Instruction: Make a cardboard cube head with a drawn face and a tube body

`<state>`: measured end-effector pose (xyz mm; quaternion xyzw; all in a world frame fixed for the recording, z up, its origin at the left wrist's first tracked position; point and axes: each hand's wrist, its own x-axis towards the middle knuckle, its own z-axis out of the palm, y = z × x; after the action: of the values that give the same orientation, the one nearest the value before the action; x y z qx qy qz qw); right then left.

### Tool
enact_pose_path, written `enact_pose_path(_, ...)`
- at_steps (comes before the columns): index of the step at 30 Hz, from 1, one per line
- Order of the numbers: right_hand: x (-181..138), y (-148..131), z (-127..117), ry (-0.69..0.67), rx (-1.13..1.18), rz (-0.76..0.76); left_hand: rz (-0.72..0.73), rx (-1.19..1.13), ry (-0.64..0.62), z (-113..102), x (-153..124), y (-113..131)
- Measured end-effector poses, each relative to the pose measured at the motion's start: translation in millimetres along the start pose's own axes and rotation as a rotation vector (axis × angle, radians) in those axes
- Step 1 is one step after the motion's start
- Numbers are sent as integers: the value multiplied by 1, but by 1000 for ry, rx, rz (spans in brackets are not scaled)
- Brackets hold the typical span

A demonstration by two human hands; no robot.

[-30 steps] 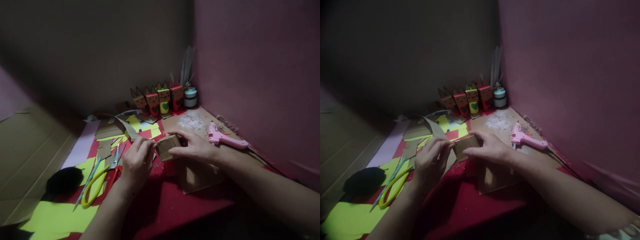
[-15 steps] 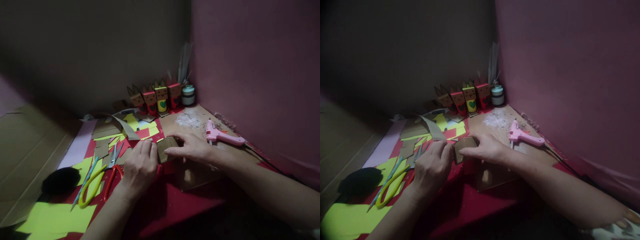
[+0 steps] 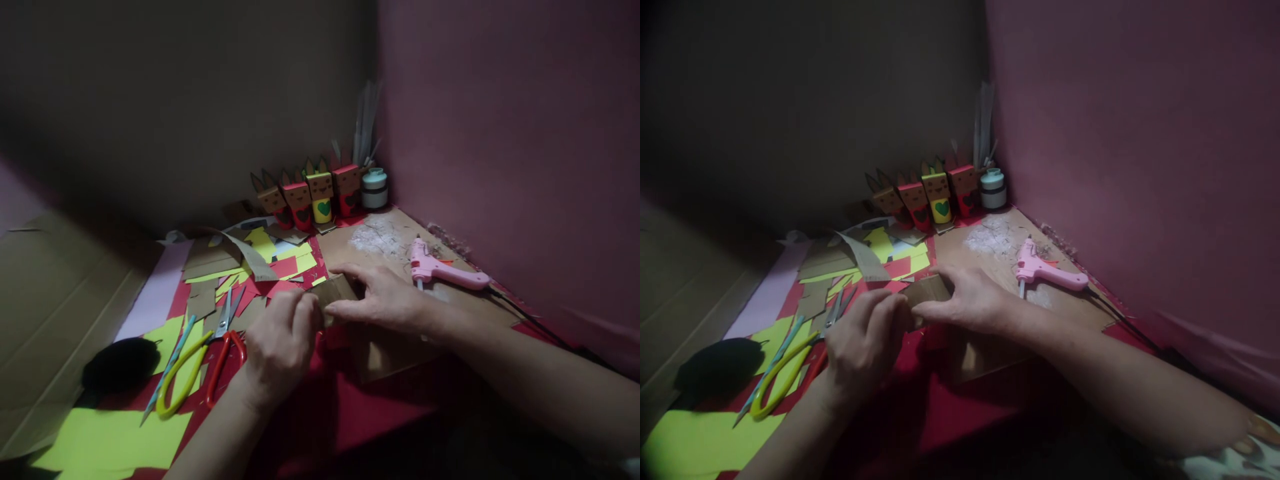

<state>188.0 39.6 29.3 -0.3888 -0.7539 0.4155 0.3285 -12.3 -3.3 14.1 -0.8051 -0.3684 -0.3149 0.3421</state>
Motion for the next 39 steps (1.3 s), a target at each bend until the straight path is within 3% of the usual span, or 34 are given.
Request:
enact_pose_path(4, 2, 5, -1, -8, -12, -42, -117, -167, 34, -2, 0, 0)
enact_pose_path(9, 8, 11, -4, 115, -30, -67, -524, -359, 64, -7, 6, -8)
enact_pose_path(13, 14, 20, -8, 137, 280, -83, -776, -554, -5, -7, 6, -16)
enact_pose_path(17, 18, 30, -11, 107, 665, -123, -918, -772, -60, -3, 8, -21)
enact_pose_path(22, 17, 31, -10, 16, 893, -50, -967, -1060, -148, 4, 15, -19)
enact_pose_path(27, 14, 28, -3, -53, 925, 27, -976, -1293, -323, 7, 15, -9)
enact_pose_path(29, 12, 27, 0, -48, 890, 33, -957, -1208, -335, 7, 13, -4)
enact_pose_path(32, 7, 24, 3, 1, 829, -11, -940, -1009, -264, 8, 9, 2)
enact_pose_path(36, 4, 23, 8, -31, 754, -24, -829, -745, -188, 12, 5, 7)
enact_pose_path(39, 5, 25, 11, -28, 756, -27, -761, -679, -171, 16, 3, 9)
